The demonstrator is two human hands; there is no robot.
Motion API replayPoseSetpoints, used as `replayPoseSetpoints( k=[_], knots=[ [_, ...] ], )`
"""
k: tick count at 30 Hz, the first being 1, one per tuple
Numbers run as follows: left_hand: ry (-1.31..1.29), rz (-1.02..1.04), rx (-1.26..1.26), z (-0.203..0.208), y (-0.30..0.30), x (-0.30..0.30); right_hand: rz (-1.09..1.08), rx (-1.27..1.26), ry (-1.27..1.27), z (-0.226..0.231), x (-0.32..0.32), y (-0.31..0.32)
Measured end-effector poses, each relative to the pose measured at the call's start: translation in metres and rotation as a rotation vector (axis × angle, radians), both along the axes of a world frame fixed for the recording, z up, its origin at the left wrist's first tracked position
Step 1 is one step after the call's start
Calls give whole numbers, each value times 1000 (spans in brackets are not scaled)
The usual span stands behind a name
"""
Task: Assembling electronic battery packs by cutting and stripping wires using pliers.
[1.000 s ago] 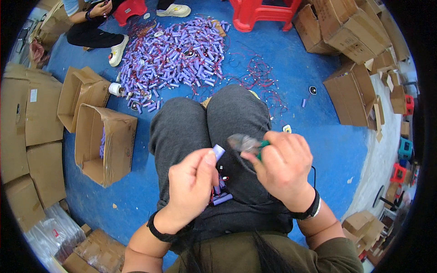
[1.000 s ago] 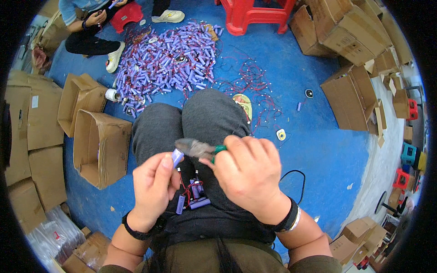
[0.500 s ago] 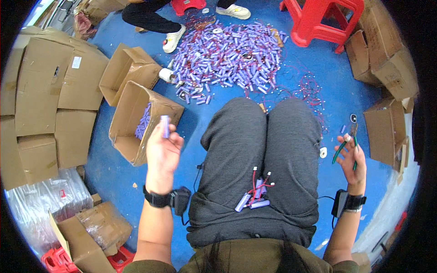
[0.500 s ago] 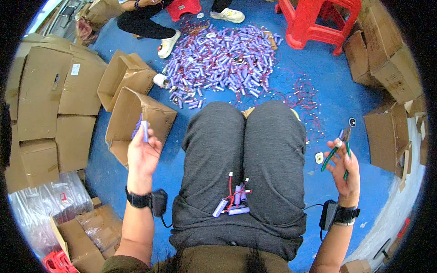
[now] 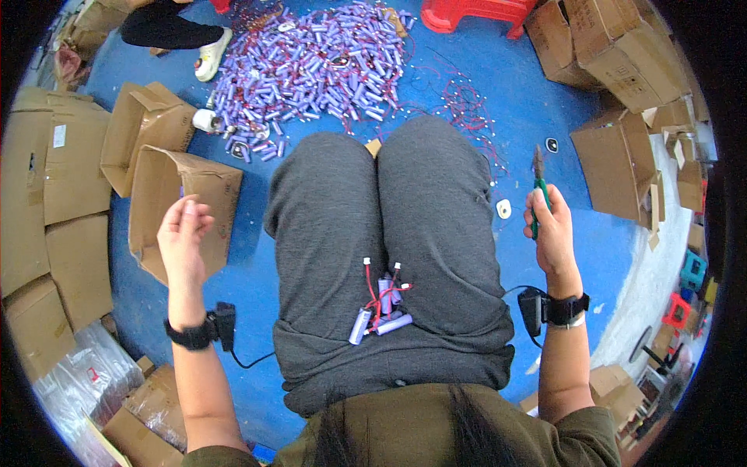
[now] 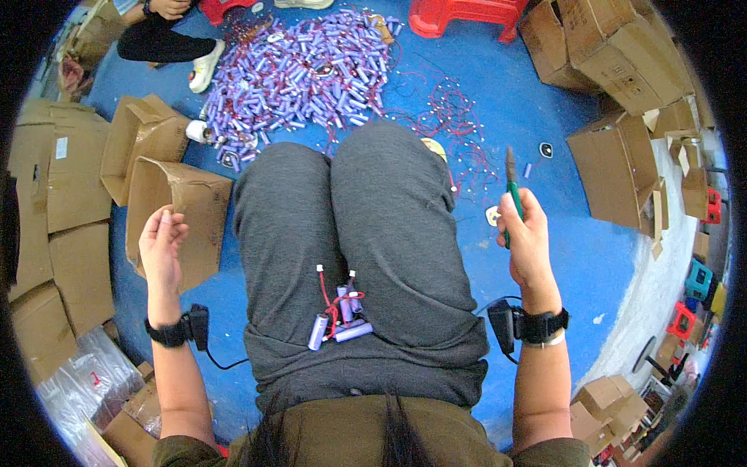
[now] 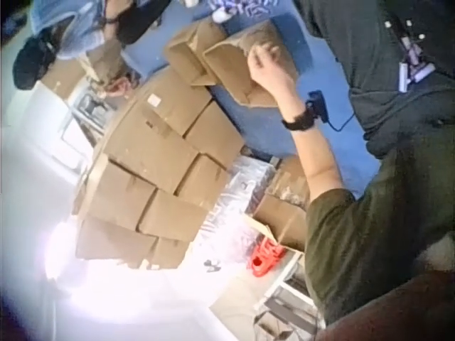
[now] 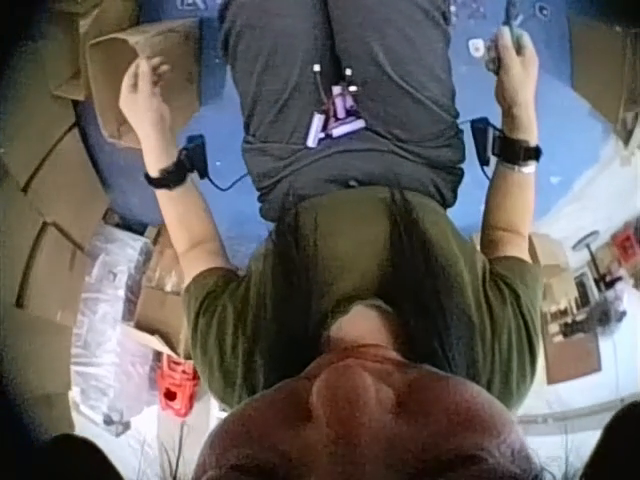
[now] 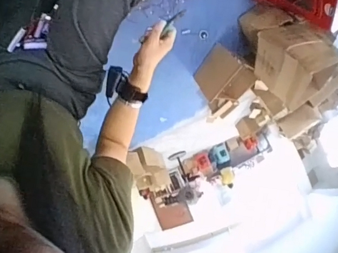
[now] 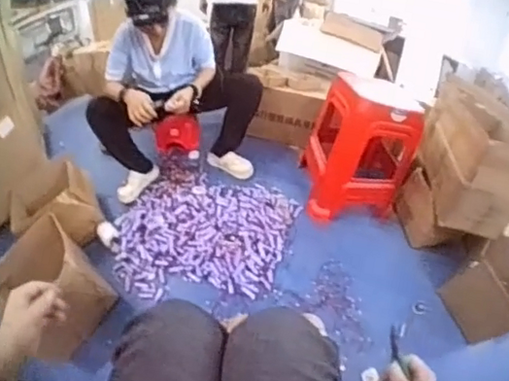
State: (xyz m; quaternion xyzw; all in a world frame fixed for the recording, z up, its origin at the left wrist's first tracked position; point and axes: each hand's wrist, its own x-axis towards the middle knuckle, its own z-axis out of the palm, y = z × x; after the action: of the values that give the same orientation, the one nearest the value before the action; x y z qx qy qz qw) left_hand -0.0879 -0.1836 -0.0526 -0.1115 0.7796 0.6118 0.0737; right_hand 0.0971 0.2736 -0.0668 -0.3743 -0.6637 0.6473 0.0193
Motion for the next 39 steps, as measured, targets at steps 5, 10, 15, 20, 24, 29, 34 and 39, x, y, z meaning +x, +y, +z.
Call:
replayPoseSetpoints(
  k=[5,10,15,20,24,29,34,39],
  knots=[
    [553,-1026,-529,54,126,80,124,126,47,5,-9,-4],
    [366,-1312,-864,57,130,115,271,254,70,12,-3,-9],
    [321,-1157,-663,49,123,124,350,400,121,17,5,-14],
    [-212,-516,337,88,119,102,494,471,257,50,0,-34],
    [-250,-457,531,79,154,90,764,685,432,93,-12,-61],
    [-118,-369,467,66,174,94,809,807,409,104,-19,-75],
    [-16,-472,424,66,178,95,826,845,387,102,-14,-79],
    [183,-601,175,69,178,91,846,859,385,102,-16,-81]
  ],
)
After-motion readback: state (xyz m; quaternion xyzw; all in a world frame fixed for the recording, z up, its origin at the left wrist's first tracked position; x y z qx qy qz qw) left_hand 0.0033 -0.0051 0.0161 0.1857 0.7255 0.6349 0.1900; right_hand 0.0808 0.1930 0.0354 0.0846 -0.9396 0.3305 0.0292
